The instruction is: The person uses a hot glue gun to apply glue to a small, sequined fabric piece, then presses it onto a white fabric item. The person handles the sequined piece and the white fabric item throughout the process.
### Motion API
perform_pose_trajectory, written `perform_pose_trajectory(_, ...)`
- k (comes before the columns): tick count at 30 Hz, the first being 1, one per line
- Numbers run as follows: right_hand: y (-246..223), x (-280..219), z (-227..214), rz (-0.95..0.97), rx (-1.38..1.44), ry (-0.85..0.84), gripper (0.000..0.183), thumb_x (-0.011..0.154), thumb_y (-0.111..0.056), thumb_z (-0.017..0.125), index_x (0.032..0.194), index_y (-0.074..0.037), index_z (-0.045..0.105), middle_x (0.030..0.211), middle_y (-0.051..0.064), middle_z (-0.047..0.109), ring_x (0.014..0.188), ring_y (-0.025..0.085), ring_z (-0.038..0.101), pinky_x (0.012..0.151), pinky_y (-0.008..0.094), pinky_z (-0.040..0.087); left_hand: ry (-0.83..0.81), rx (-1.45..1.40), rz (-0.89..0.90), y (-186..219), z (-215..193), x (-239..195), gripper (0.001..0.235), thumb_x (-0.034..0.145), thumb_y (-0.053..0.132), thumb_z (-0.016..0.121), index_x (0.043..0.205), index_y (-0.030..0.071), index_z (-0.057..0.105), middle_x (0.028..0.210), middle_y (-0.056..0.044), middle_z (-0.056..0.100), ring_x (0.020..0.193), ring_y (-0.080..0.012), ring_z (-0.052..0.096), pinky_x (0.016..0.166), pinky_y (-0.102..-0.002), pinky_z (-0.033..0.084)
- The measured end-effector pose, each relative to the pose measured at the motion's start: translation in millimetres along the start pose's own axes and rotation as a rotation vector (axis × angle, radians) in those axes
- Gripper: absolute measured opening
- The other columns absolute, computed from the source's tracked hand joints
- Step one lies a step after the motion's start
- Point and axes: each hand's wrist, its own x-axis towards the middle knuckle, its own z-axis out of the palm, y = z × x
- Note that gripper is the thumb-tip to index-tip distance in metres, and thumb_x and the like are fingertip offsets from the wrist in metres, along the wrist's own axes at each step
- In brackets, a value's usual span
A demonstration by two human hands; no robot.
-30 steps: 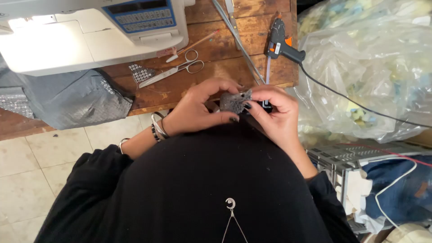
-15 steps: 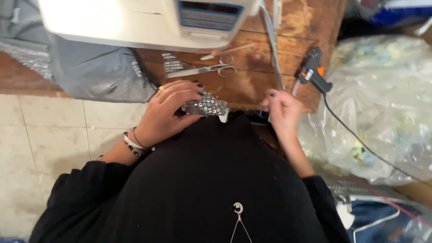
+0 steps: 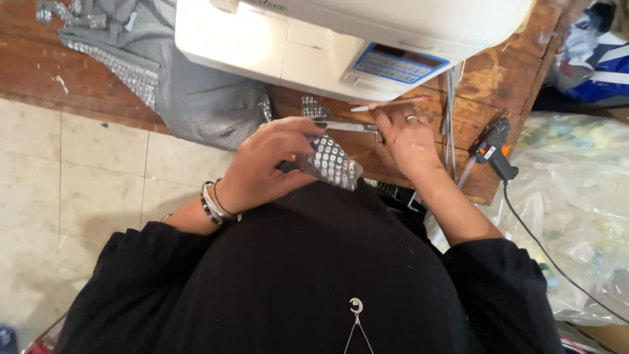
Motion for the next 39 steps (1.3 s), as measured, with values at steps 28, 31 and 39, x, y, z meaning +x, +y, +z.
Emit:
perform_pose_trajectory(28,11,-77,-112,0.864,1.690,0.702,0.018,0.086,-0.008,0.081,0.095,0.000,0.068,0.085,0.016,0.069,0.071,0.022,0.066,0.073,0.030,0.058,-0.380,-0.428,-0.302,39,107,92,0.039,0.088,0.027,0.075,0.118,0.008,0.059,0.094,-0.014,0.066,0.088,-0.0279,0.065,0.077,-0.043,0.052)
perform_pose_trajectory(31,12,-70,-125,0.927,1.578,0.834,0.020,0.081,-0.001,0.084,0.081,-0.001,0.064,0.070,0.008,0.059,0.060,0.010,0.053,0.062,0.022,0.045,-0.405,-0.456,-0.386,40,109,94,0.036,0.087,0.028,0.076,0.115,0.010,0.063,0.091,-0.007,0.071,0.086,-0.0190,0.066,0.078,-0.034,0.051)
perform_pose_trajectory(39,54,-130,-140,0.538,1.324,0.281,0.096,0.092,-0.081,0.003,0.113,0.001,0.049,0.099,0.012,0.044,0.098,0.025,0.050,0.094,0.035,0.044,-0.453,-0.490,-0.416,55,94,123,0.031,0.086,0.026,0.071,0.110,0.009,0.064,0.087,-0.007,0.073,0.081,-0.0177,0.065,0.073,-0.034,0.051)
